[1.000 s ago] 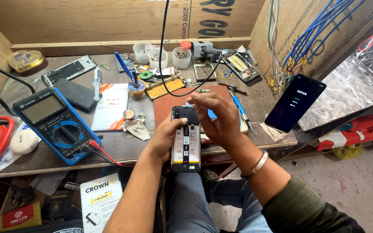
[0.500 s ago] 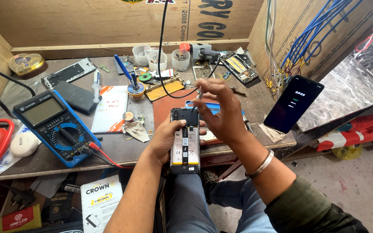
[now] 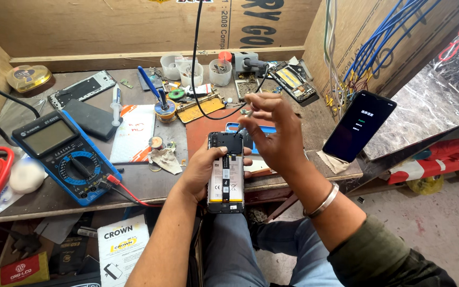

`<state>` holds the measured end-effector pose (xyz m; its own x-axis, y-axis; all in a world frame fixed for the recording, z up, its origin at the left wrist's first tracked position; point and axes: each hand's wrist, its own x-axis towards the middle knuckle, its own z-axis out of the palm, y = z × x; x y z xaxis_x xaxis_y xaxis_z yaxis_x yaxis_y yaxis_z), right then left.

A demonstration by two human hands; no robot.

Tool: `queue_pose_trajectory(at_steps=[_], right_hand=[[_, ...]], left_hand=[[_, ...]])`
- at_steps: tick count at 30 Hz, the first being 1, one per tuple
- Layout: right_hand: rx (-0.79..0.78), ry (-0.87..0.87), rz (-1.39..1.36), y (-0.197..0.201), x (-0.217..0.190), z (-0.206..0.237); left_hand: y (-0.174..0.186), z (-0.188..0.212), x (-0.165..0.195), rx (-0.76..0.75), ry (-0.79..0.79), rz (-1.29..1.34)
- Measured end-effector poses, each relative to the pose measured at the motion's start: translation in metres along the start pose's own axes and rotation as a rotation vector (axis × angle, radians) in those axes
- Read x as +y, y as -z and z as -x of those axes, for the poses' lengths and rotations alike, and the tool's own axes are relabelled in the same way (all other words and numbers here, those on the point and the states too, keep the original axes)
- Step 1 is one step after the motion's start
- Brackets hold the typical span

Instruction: The person peels a protective film from a replacement screen and aligns it with a phone frame at a glass counter, then carries the opened phone chassis to a repair bench and uses a screwdriver to work on the internal components while a multimeter and a second phone sit on the bench.

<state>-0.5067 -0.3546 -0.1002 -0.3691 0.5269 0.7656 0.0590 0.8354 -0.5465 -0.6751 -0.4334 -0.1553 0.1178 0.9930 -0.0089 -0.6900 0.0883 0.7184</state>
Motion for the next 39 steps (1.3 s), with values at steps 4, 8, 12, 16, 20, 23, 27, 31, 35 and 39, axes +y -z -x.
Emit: queue_pose_trajectory(at_steps=[4, 8, 12, 16, 20, 23, 27, 31, 35, 39], right_hand=[[-0.107, -0.018, -0.019, -0.001, 0.003, 0.002], [-0.043, -0.097, -0.152, 0.003, 0.01, 0.011], [0.153, -0.227, -0.313, 0.026, 0.025, 0.031], [0.21, -0.276, -0.196, 0.049, 0.041, 0.055], [0.205, -0.279, -0.095, 0.058, 0.05, 0.073], [0.201, -0.3, -0.095, 0.059, 0.051, 0.08], [0.183, -0.332, -0.101, 0.058, 0.048, 0.085], [0.192, -0.336, -0.104, 0.055, 0.044, 0.087], [0.184, -0.299, -0.102, 0.055, 0.043, 0.086], [0.191, -0.282, -0.096, 0.054, 0.042, 0.081]], left_hand=[[0.002, 0.001, -0.001, -0.006, 0.005, -0.022], [0.008, 0.001, -0.004, -0.025, -0.025, 0.03], [0.014, -0.003, -0.006, 0.003, 0.025, 0.123], [0.017, -0.005, -0.007, 0.013, 0.019, 0.102], [0.017, -0.005, -0.005, 0.008, 0.047, 0.081], [0.015, -0.003, -0.005, 0.042, 0.034, 0.089], [0.013, -0.002, -0.003, 0.029, 0.037, 0.081], [0.013, -0.002, -0.003, 0.034, 0.031, 0.081], [0.012, -0.002, -0.003, 0.039, 0.033, 0.091], [0.011, -0.003, -0.004, 0.051, 0.017, 0.092]])
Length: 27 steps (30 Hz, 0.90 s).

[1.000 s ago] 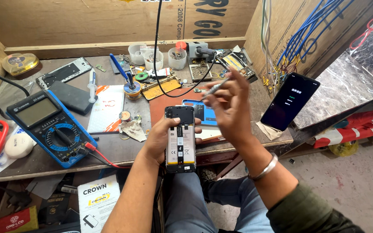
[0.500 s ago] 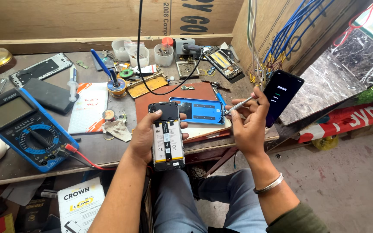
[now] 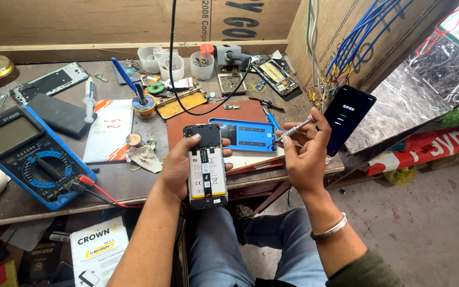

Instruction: The person peels a protective film from a replacement screen and aligns it with a phone frame at a glass counter, then carries the opened phone chassis to a repair bench and uses a screwdriver to work on the internal components while a multimeter and a second phone sit on the bench.

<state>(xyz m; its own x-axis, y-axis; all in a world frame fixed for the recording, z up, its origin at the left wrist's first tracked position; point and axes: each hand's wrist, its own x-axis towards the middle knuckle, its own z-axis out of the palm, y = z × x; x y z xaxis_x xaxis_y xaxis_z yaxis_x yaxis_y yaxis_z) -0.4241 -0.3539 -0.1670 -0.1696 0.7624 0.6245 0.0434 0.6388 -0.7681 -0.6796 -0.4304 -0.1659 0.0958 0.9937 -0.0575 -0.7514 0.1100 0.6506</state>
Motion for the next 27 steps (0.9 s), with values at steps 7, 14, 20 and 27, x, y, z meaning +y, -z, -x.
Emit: queue_pose_trajectory(at_steps=[7, 14, 20, 27], right_hand=[[-0.003, 0.016, -0.056, -0.013, -0.004, -0.011], [-0.053, -0.049, -0.031, -0.026, 0.0, -0.022], [-0.101, -0.076, -0.098, -0.021, 0.01, -0.034], [-0.127, -0.313, -0.066, -0.024, 0.023, -0.043]], left_hand=[[0.0, 0.0, 0.0, -0.032, 0.01, 0.008], [-0.003, -0.001, -0.002, 0.015, -0.001, 0.011], [-0.001, -0.001, -0.002, -0.035, 0.0, 0.004], [-0.001, -0.001, -0.001, -0.037, 0.008, -0.012]])
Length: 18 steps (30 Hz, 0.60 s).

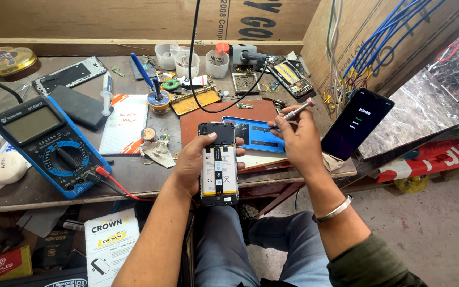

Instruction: The person peels a protective film from a replacement screen and aligns it with a phone frame at a glass counter, then carries the opened phone chassis to a repair bench and uses a screwdriver to work on the internal components while a multimeter and a second phone sit on the bench.

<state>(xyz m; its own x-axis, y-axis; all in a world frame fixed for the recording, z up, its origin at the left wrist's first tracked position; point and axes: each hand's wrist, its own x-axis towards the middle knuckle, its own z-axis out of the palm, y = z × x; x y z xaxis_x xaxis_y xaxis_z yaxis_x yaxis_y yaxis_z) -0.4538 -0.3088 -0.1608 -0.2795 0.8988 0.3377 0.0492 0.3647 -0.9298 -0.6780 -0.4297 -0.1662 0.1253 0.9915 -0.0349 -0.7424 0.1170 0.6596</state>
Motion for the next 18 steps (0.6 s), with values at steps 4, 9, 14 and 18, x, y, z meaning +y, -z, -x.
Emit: queue_pose_trajectory(at_steps=[4, 9, 14, 18], right_hand=[[-0.014, -0.065, -0.018, -0.007, -0.007, -0.004], [-0.018, -0.154, -0.16, -0.01, -0.015, -0.008], [-0.022, 0.009, -0.181, -0.004, -0.009, -0.006], [0.006, 0.14, -0.057, 0.002, -0.007, -0.004]], left_hand=[[0.001, 0.001, 0.001, 0.006, 0.009, -0.003], [0.0, 0.0, 0.001, -0.002, 0.007, 0.006], [-0.001, 0.001, 0.001, 0.025, 0.008, 0.018], [-0.001, 0.001, 0.001, -0.002, -0.005, 0.015]])
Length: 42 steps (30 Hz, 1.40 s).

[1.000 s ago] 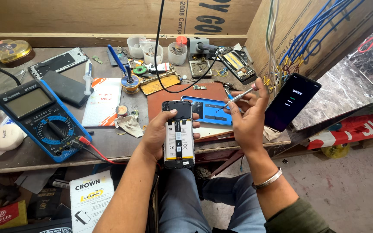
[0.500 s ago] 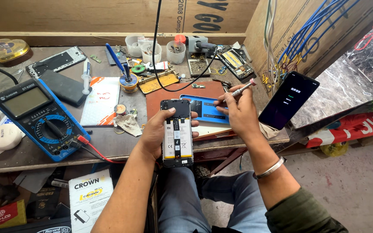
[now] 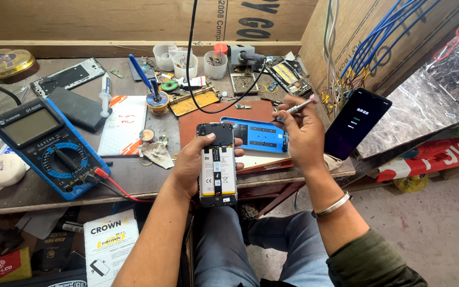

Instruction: The person peels a protective film from a replacement screen and aligns it with a phone frame at a glass counter, then carries the opened phone chassis to a repair bench and uses a screwdriver to work on the internal components while a multimeter and a second phone sit on the bench.

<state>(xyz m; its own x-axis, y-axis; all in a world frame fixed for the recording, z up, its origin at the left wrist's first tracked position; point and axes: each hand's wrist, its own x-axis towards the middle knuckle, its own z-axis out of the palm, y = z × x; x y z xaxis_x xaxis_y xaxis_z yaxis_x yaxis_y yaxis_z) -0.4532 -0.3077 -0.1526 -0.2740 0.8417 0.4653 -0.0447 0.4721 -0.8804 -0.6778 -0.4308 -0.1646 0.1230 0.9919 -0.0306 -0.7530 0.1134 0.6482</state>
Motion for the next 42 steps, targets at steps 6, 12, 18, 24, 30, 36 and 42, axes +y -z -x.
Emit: queue_pose_trajectory(at_steps=[6, 12, 18, 24, 30, 36, 42], right_hand=[[-0.016, 0.072, 0.121, -0.007, -0.003, -0.002], [-0.013, 0.119, 0.244, -0.013, -0.001, -0.003], [-0.005, 0.12, 0.195, -0.01, 0.0, -0.001], [-0.003, 0.089, -0.051, -0.013, -0.017, 0.0], [-0.002, -0.001, -0.342, -0.042, -0.047, 0.013], [-0.114, 0.035, -0.381, -0.074, -0.052, 0.023], [-0.143, 0.074, -0.362, -0.081, -0.041, 0.018]], left_hand=[[0.0, 0.0, 0.0, 0.024, -0.003, -0.009], [-0.002, 0.001, 0.0, 0.041, 0.0, 0.012], [0.0, 0.0, 0.0, 0.018, 0.009, 0.007], [0.002, -0.001, -0.002, 0.014, -0.003, 0.0], [0.004, -0.002, -0.003, -0.056, 0.009, 0.032], [0.003, -0.002, -0.005, -0.121, -0.026, 0.073], [0.003, -0.006, -0.007, -0.134, -0.013, 0.077]])
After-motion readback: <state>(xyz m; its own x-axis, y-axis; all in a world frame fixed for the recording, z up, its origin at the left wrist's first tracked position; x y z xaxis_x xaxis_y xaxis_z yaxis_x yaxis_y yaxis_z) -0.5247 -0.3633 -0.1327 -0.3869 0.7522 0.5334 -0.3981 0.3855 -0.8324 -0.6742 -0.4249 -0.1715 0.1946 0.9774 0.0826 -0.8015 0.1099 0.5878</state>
